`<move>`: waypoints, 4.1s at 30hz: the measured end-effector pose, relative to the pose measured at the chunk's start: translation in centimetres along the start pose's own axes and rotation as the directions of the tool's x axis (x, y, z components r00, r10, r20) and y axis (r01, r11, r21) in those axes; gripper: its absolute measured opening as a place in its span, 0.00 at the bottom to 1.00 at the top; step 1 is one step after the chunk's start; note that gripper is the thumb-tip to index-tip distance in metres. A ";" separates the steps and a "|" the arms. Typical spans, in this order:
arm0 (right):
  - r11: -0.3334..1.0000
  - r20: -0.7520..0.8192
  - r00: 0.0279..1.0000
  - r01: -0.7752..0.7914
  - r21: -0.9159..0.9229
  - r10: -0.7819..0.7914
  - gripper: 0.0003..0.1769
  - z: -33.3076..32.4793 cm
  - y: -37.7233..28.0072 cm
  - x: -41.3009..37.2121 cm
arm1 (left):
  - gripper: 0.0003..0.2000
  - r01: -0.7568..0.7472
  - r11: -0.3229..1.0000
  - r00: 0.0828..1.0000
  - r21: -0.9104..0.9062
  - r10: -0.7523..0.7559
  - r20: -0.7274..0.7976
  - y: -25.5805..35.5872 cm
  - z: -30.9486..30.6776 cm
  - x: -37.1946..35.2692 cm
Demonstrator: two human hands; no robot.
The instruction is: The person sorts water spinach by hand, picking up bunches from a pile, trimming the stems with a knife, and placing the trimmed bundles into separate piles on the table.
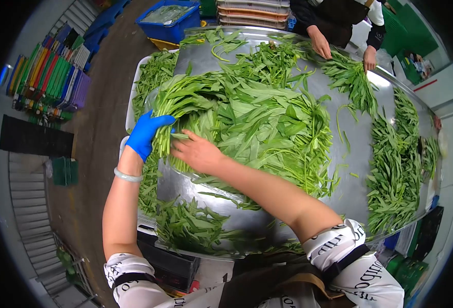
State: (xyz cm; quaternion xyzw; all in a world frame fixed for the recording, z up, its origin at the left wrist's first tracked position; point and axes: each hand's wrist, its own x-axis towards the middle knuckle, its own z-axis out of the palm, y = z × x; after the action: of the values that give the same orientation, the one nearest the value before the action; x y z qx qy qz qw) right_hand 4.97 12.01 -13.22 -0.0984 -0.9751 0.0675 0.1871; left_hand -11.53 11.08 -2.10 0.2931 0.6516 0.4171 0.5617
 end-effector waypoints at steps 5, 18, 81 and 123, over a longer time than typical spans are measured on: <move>0.991 0.139 0.983 -0.106 -0.087 0.118 0.28 1.7 0.0 -0.8 | 0.14 -0.216 0.954 0.958 -0.210 0.166 -0.233 3.5 -1.9 -3.6; -0.348 0.522 0.653 -0.389 0.853 0.549 0.32 -6.0 -9.8 -16.8 | 0.22 -0.239 0.970 0.957 -0.050 0.227 -0.182 -11.2 15.2 -15.0; -0.706 0.466 0.772 -0.030 0.707 0.433 0.24 -13.8 -16.5 -40.0 | 0.10 -0.667 0.294 0.468 0.685 0.880 0.078 -12.0 27.1 -25.3; -0.719 0.475 0.770 -0.030 0.695 0.427 0.24 -15.2 -17.5 -40.1 | 0.09 -0.640 0.210 0.527 0.739 0.820 0.223 -12.3 27.5 -22.3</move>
State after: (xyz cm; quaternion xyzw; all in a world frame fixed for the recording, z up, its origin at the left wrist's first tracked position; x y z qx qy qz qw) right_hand 44.34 -12.22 -10.35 -0.1917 -0.2369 0.9212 0.2420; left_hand 20.77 -7.85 -2.53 0.7210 0.5963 0.3503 0.0428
